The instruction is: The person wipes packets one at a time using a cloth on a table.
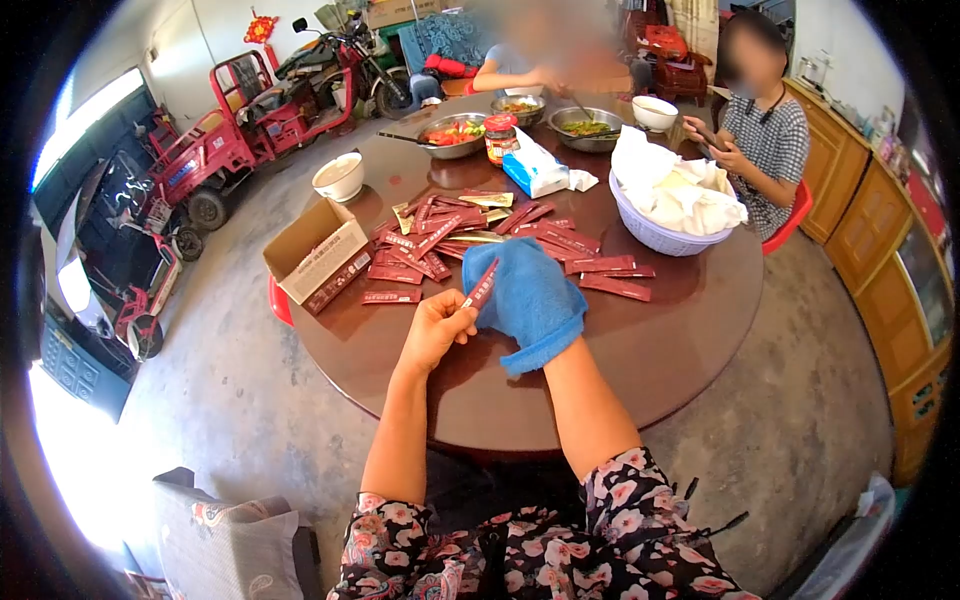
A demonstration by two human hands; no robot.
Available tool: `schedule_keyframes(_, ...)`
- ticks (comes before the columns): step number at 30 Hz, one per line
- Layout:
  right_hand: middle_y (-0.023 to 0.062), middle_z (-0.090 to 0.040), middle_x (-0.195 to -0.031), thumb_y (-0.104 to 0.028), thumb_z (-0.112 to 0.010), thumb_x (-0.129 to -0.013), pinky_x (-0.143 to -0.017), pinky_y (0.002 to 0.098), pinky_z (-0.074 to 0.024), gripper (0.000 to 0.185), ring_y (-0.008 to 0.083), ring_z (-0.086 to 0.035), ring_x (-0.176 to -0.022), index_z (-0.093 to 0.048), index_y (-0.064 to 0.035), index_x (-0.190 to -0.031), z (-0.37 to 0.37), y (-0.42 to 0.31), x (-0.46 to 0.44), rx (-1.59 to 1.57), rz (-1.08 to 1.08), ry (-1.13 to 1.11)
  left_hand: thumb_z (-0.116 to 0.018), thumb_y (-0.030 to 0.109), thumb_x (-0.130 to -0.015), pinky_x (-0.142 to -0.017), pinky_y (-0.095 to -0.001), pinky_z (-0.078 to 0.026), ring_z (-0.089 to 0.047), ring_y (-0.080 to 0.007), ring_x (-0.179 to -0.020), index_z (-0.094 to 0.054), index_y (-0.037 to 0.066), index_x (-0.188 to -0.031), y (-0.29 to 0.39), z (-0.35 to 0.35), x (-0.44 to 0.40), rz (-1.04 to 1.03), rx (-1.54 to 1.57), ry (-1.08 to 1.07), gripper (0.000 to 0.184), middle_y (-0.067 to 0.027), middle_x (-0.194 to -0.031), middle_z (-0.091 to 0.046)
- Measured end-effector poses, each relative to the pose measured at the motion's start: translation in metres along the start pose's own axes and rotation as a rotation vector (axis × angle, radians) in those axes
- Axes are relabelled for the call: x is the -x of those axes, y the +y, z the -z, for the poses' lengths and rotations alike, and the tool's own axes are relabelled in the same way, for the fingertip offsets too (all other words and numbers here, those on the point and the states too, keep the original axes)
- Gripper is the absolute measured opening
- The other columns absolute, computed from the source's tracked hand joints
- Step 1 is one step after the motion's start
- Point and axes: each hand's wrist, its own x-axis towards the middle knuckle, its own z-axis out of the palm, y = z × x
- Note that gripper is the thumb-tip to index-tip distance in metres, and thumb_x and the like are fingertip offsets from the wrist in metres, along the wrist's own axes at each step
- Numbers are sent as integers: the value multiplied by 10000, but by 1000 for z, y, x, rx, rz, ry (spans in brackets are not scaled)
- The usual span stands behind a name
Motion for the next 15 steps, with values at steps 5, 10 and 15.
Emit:
schedule_keyframes(5,116,-636,-748,-156,-638,-713,-681,403,-492,143,311,-626,-708,-593,-64,-813,-17,39,2,241,131,213,-624,120,-882,-503,-175,-389,-496,-44,-534,-598,49,-816,-4,7,0,-52,138,94,101,-15,-678,-612)
schedule_keyframes(10,134,-618,-768,-118,-586,-751,-665,402,-482,81,305,-619,-750,-601,-64,-809,4,-10,-9,125,313,162,-617,128,-902,-514,-174,-407,-506,-46,-539,-595,40,-827,-3,2,-1,-62,156,108,117,-21,-685,-617)
schedule_keyframes(15,142,-628,-738,-130,-573,-758,-603,398,-491,98,293,-633,-707,-629,-51,-763,-43,19,0,24,206,-197,-613,137,-907,-507,-182,-412,-525,-61,-522,-590,63,-813,-9,1,-4,-89,130,165,122,-21,-679,-619)
